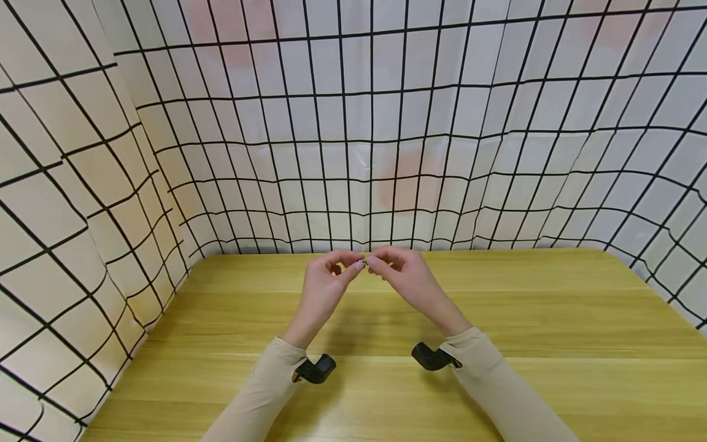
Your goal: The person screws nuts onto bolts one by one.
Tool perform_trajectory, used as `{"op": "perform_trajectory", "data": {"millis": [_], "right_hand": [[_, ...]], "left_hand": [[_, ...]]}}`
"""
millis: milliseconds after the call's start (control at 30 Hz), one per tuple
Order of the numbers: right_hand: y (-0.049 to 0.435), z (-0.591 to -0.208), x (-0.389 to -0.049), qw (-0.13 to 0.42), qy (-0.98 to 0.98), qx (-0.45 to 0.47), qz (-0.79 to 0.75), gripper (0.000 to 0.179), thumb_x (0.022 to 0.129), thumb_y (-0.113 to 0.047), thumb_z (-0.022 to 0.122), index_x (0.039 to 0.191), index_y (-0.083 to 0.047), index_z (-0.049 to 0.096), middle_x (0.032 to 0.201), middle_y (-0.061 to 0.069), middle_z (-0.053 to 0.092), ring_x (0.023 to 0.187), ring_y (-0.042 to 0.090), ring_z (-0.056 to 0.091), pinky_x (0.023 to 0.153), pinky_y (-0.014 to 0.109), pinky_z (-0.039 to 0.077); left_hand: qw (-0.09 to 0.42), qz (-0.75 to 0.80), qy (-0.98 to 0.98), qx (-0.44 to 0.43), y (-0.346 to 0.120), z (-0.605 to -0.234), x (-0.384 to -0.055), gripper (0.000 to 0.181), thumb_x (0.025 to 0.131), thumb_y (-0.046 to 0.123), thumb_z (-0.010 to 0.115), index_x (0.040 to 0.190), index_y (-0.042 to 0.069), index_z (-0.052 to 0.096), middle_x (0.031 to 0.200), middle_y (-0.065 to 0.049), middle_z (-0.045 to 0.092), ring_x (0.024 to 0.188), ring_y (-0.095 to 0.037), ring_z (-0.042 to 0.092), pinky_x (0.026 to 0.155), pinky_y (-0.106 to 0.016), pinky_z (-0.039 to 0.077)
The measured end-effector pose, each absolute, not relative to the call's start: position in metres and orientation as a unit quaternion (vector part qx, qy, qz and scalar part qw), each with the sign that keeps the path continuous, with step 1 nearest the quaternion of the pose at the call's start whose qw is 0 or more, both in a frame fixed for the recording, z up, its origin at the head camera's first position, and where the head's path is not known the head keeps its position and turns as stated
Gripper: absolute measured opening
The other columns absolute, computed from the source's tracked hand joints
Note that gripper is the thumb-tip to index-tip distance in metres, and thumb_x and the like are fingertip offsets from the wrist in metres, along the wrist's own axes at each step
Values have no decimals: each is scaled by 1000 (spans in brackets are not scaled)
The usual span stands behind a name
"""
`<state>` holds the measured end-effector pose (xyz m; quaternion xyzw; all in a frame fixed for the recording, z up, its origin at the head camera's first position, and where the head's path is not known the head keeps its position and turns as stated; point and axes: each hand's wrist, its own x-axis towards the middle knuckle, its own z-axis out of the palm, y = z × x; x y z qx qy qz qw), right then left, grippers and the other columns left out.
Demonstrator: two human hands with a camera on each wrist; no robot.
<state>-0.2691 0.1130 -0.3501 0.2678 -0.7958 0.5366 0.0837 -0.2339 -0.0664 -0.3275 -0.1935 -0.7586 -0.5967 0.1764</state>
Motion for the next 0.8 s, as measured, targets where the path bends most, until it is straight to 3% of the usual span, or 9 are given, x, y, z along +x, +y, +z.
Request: {"op": "perform_trajectory", "data": {"millis": [167,333,433,567,800], "right_hand": [[111,-333,-255,70,-797,263,539,20,102,-19,56,113,-8,68,102,10,67,94,30,59,76,39,49],[112,-328,-252,83,-792,284,535,23,97,-10,63,120,-6,64,108,7,66,98,26,58,81,44,48],[112,-329,-253,93,-785,300,534,23,94,-5,66,117,-4,64,108,9,65,99,24,57,84,46,48],[114,-343,-265,101,-785,305,530,16,94,-5,66,110,-6,66,108,6,66,99,21,59,86,46,48],[118,-359,-279,110,-791,297,524,13,95,-18,69,108,-17,68,103,-5,67,95,14,61,84,41,50]], "left_hand": [[177,-598,-757,-193,-66,-328,-235,10,90,0,69,97,-5,74,93,-16,72,80,-28,56,71,-32,37],[178,-596,-760,-189,-66,-328,-235,10,90,0,69,97,-5,74,95,-15,72,75,-18,51,70,-31,37],[177,-598,-758,-189,-67,-328,-235,10,90,0,69,98,-6,73,96,-16,72,77,-23,52,70,-31,36],[175,-601,-756,-191,-66,-328,-234,10,90,-1,69,97,-6,73,96,-17,72,81,-31,54,71,-33,37],[177,-601,-755,-192,-66,-330,-236,9,89,0,70,96,-5,74,95,-16,72,82,-25,56,72,-32,39]]}}
